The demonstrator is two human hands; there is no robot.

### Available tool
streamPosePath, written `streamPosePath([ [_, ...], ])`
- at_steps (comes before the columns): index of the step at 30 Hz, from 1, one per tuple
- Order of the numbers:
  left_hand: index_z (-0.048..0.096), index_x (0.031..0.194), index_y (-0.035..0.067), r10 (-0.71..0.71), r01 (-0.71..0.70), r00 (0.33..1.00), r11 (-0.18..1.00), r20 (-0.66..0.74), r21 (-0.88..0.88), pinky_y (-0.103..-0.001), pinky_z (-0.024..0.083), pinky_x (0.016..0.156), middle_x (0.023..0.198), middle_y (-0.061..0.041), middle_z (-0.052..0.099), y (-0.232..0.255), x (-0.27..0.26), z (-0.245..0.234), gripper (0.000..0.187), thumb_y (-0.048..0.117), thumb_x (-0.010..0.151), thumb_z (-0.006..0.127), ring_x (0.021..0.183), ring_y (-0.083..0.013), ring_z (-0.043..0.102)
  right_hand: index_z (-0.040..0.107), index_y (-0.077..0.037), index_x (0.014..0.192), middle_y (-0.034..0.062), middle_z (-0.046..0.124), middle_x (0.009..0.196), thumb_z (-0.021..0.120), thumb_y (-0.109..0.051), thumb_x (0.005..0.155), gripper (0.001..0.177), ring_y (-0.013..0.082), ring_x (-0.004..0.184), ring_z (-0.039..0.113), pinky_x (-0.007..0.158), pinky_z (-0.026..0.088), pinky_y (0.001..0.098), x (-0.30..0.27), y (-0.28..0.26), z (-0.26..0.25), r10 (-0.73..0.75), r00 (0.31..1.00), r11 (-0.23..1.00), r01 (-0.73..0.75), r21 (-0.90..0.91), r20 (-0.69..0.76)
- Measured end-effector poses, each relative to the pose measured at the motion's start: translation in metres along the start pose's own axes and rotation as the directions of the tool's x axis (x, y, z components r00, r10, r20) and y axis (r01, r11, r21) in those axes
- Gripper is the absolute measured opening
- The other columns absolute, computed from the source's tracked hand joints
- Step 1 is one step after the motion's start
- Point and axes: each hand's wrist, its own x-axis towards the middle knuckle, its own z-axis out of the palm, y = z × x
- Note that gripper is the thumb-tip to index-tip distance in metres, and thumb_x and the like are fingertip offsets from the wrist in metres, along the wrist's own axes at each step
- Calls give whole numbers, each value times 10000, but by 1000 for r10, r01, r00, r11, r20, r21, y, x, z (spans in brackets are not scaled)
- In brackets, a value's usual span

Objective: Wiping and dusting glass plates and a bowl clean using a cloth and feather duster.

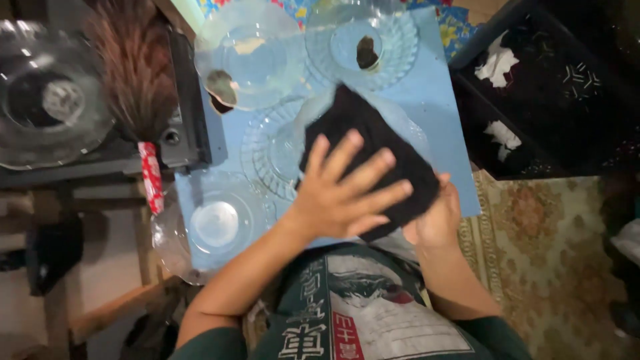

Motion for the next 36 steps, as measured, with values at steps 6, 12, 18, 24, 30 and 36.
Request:
streamPosePath([
  [6, 504, 1542, 185, -674, 487, 726, 644, -136, -590, -486, 244, 1306, 1668, -143, 383, -5, -8, 22, 557, 552, 1150, 354, 1543, -361, 351, 621, 90, 1325, 208, 770, 1056, 744, -133, 974, 434, 248, 965, 765, 879, 614, 369, -32, -7, 6, -111, 964, 785, 233, -574, 240],
  [12, 445, 1570, 115, -807, 514, 578, 474, -119, -715, -453, 276, 1295, 1674, -164, 379, 3, -25, 22, 571, 497, 1160, 344, 1539, -332, 371, 744, 32, 1035, 189, 743, 1039, 732, -86, 850, 220, 306, 994, 760, 865, 630, 385, -10, -26, 59, -129, 585, 137, 810, -570, 801],
  [18, 444, 1551, 82, -760, 506, 638, 534, -122, -677, -466, 297, 1283, 1668, -167, 384, -7, -41, 2, 526, 401, 1134, 417, 1527, -345, 386, 788, -170, 1072, 91, 759, 1141, 672, -69, 853, 268, 283, 1102, 732, 965, 568, 481, 12, -58, 68, 122, 439, -119, 897, -426, 890],
  [24, 443, 1531, 50, -694, 491, 712, 600, -107, -632, -479, 319, 1271, 1662, -170, 388, -18, -44, -27, 497, 305, 1107, 492, 1515, -357, 401, 763, -239, 1036, 19, 762, 1116, 721, -129, 873, 201, 209, 1102, 723, 1014, 495, 505, 14, -72, 55, 137, 448, -228, 882, -412, 884],
  [30, 547, 1446, 56, -581, 547, 813, 744, 33, -383, -569, 307, 1241, 1616, -223, 415, -17, -8, -55, 447, 244, 1046, 610, 1484, -471, 357, 776, -177, 1023, 57, 768, 1077, 720, -106, 874, 175, 222, 1077, 738, 863, 513, 384, 19, -72, 52, 83, 403, -378, 859, -345, 911],
  [36, 646, 1331, 33, -496, 537, 781, 844, 379, -3, -699, 233, 1120, 1519, -270, 445, -1, 5, -29, 462, 284, 946, 701, 1407, -663, 219, 762, -94, 987, 81, 769, 1039, 721, -72, 862, 134, 220, 1030, 743, 795, 528, 345, 25, -70, 57, 117, 358, -403, 870, -285, 926],
])
